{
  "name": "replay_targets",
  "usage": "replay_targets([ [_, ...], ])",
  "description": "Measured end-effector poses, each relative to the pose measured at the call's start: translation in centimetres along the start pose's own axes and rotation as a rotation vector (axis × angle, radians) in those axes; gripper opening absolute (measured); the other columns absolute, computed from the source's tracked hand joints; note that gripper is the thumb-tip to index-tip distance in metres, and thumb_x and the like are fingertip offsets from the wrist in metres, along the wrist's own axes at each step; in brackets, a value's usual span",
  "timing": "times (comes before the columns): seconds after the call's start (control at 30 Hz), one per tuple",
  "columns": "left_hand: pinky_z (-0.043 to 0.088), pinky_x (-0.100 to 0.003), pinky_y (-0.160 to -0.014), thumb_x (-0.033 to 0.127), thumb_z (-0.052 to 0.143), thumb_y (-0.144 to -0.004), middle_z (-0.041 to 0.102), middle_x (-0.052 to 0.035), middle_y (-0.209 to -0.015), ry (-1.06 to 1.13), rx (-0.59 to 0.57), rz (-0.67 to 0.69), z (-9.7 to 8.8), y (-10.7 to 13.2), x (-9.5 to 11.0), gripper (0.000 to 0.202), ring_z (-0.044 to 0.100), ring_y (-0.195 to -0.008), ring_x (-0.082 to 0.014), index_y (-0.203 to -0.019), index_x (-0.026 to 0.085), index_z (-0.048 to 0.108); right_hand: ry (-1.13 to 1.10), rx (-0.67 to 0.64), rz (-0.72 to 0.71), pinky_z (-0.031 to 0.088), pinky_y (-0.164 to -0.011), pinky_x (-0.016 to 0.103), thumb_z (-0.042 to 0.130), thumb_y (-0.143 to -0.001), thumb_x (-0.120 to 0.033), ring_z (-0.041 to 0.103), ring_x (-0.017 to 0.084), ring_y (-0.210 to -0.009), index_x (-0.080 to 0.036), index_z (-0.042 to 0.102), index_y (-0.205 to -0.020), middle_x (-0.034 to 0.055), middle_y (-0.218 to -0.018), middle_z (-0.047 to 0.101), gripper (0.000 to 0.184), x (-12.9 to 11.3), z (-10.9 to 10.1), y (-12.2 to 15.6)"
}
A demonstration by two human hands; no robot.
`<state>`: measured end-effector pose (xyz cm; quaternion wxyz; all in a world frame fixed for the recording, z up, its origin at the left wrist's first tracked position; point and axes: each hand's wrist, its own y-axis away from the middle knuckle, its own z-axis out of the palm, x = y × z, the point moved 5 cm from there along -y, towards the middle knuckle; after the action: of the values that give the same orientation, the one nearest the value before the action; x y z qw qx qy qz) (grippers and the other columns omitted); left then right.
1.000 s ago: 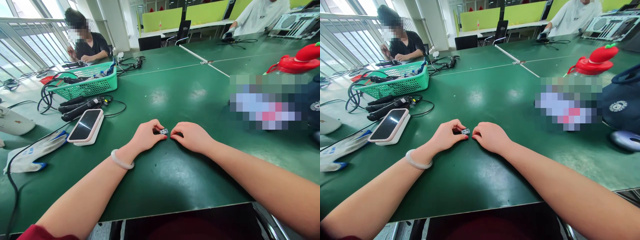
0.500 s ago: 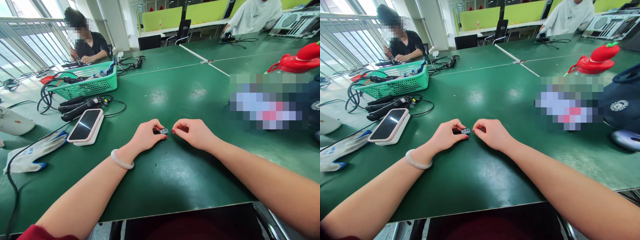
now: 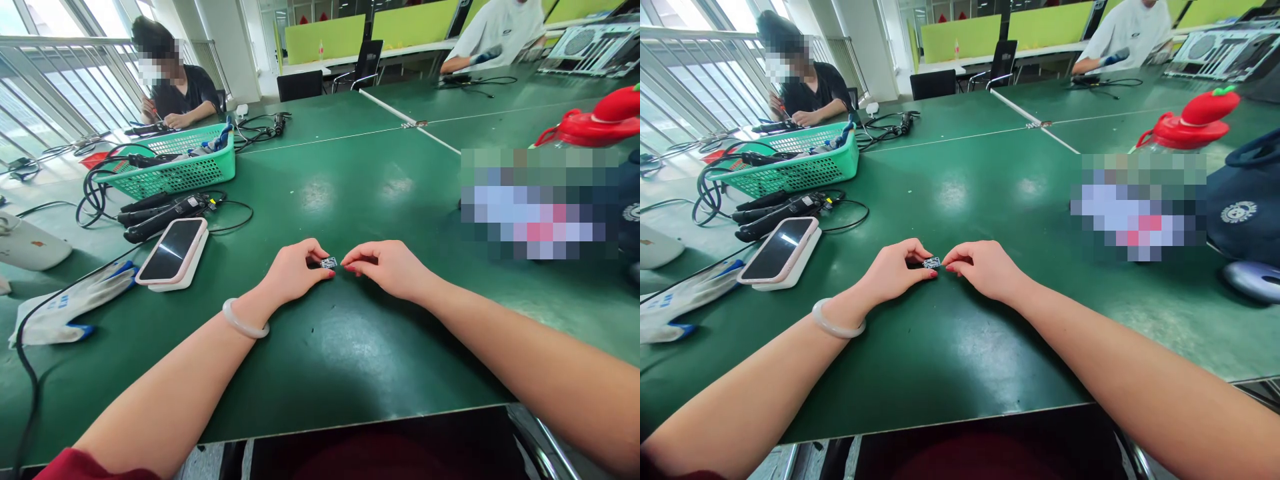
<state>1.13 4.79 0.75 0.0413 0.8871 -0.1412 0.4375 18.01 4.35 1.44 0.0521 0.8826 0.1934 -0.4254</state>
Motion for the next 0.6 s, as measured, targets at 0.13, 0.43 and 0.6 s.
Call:
replay_targets([
  [0.13,0.05,-0.032,-0.076,0.028,0.075,-0.064,0.07,-0.0008,-0.081,0.005,0.003,-0.003,0.0,-0.1,0.0,0.024,0.065,-0.078,-0.0165,-0.08,0.019,0.06,0.023,-0.004,-0.006,0.05,-0.071,0.027,0.063,-0.076,-0.018,0.066,0.014,-0.072,-0.024,0.074,-0.077,-0.0032,-0.077,0.073,0.012,0.0,0.1,0.0],
  [0.43,0.05,-0.031,-0.076,0.03,0.077,-0.063,0.07,-0.0003,-0.08,0.05,-0.047,0.015,0.3,0.3,1.0,0.026,0.065,-0.078,-0.0168,-0.077,0.019,0.058,0.222,0.139,-0.27,0.05,-0.075,0.028,0.053,-0.086,-0.015,0.064,0.015,-0.08,-0.026,0.074,-0.095,0.0003,-0.088,0.073,0.025,-1.6,0.3,0.6],
  [0.6,0.049,-0.032,-0.078,0.034,0.078,-0.062,0.069,-0.0001,-0.08,0.056,-0.041,0.061,0.4,0.3,1.3,0.03,0.063,-0.079,-0.0165,-0.075,0.018,0.055,0.363,0.223,-0.427,0.048,-0.067,0.027,0.052,-0.088,-0.016,0.059,0.015,-0.072,-0.024,0.071,-0.102,0.0012,-0.075,0.069,0.025,-2.5,0.5,1.0],
])
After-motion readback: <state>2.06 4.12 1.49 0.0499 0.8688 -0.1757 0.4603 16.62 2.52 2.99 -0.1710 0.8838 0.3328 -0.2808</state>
